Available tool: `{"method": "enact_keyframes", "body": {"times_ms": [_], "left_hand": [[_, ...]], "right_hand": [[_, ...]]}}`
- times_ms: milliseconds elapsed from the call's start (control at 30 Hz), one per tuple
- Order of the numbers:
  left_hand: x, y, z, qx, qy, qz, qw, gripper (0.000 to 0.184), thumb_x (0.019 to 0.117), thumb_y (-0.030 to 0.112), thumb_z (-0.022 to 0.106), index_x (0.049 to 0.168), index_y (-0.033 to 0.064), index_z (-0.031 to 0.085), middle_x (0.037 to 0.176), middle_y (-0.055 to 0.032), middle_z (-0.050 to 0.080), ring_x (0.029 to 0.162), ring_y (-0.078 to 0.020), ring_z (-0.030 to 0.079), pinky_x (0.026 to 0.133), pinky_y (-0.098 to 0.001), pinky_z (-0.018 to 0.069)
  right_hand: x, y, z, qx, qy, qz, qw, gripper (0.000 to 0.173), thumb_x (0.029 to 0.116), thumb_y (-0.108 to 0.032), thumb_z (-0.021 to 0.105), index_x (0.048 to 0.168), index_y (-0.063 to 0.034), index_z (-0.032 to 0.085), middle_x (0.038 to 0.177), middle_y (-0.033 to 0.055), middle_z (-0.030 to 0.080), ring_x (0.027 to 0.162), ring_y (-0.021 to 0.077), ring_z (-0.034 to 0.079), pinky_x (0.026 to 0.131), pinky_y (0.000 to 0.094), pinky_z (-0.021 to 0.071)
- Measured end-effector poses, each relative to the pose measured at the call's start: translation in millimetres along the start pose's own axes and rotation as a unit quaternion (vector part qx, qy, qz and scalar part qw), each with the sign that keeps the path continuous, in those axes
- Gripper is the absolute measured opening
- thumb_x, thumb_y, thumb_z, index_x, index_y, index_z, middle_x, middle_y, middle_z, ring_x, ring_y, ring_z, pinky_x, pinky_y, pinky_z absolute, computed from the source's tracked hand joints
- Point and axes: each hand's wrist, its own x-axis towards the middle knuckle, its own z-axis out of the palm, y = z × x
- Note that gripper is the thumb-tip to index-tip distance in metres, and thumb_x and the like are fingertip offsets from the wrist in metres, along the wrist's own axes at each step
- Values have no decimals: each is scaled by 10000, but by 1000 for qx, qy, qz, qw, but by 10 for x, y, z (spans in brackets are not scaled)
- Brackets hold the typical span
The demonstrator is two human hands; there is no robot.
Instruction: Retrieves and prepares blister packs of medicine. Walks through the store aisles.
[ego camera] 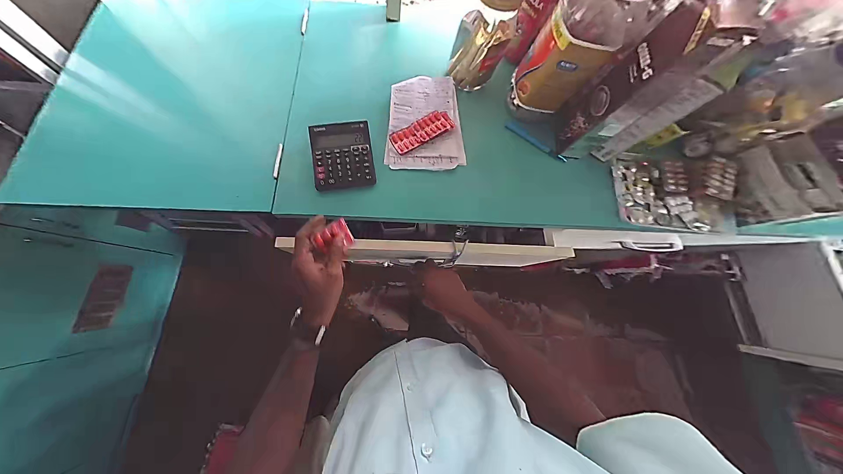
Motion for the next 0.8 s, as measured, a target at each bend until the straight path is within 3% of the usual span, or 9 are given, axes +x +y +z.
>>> {"method": "enact_keyframes", "body": {"times_ms": [67,167,267,367,500,567,633,733,800], "left_hand": [[123,-246,26,43,7,44,998,464,992,110,623,1418,-6,479,1203,-142,636,855,-122,676,735,-301,604],[94,-544,-40,92,21,98,991,401,1015,132,604,1377,-28,541,1283,-197,631,1070,-185,673,936,-350,572],[-183,-615,-166,105,39,104,988,392,1006,156,618,1323,-68,566,1209,-218,659,1027,-189,681,913,-356,576],[-474,-563,-294,94,76,132,984,355,1002,137,625,1245,-118,581,1102,-201,657,970,-121,658,881,-273,560],[-717,-468,-425,100,84,127,983,371,1003,122,631,1258,-137,554,1139,-201,651,1013,-68,651,902,-215,543],[-765,-457,-447,93,92,115,985,391,999,115,634,1270,-149,538,1144,-194,646,947,-43,661,852,-202,566],[-779,-456,-450,91,94,106,986,405,993,107,640,1275,-158,521,1170,-199,638,947,-31,662,862,-197,566],[-726,-472,-400,85,103,81,988,455,960,91,680,1285,-173,501,1188,-212,637,991,-51,669,877,-210,572],[-663,-467,-365,80,97,44,991,514,940,102,708,1314,-174,488,1229,-255,627,1057,-138,670,907,-280,578]], "right_hand": [[-312,-14,34,42,-33,-38,998,520,964,-363,667,1376,-56,586,1304,247,617,1150,448,628,915,658,503],[-807,60,-70,144,-23,-131,981,357,1022,-355,592,1225,-88,715,1123,143,728,1061,302,690,957,557,520],[-1120,214,-289,244,93,-91,961,272,1022,-267,596,1109,-63,755,1004,93,749,913,185,714,865,424,580],[-878,482,-385,203,166,31,965,270,1018,-195,593,1214,-56,717,1115,142,736,1010,275,712,931,508,557],[-326,507,-232,80,65,156,982,486,962,-364,667,1349,-77,604,1218,231,677,1137,453,641,929,687,478],[-158,481,-141,32,41,157,986,599,901,-396,678,1383,-74,526,1191,244,665,1088,462,652,847,688,504],[-173,502,-160,45,50,140,988,662,867,-370,716,1417,-85,480,1147,232,676,1055,447,664,832,673,516],[-599,675,-378,116,79,80,987,660,878,-273,742,1468,-122,488,1118,219,692,1014,420,676,868,656,522],[-1063,859,-561,169,63,10,983,647,870,-212,757,1465,-127,517,1108,181,709,959,344,698,848,586,553]]}}
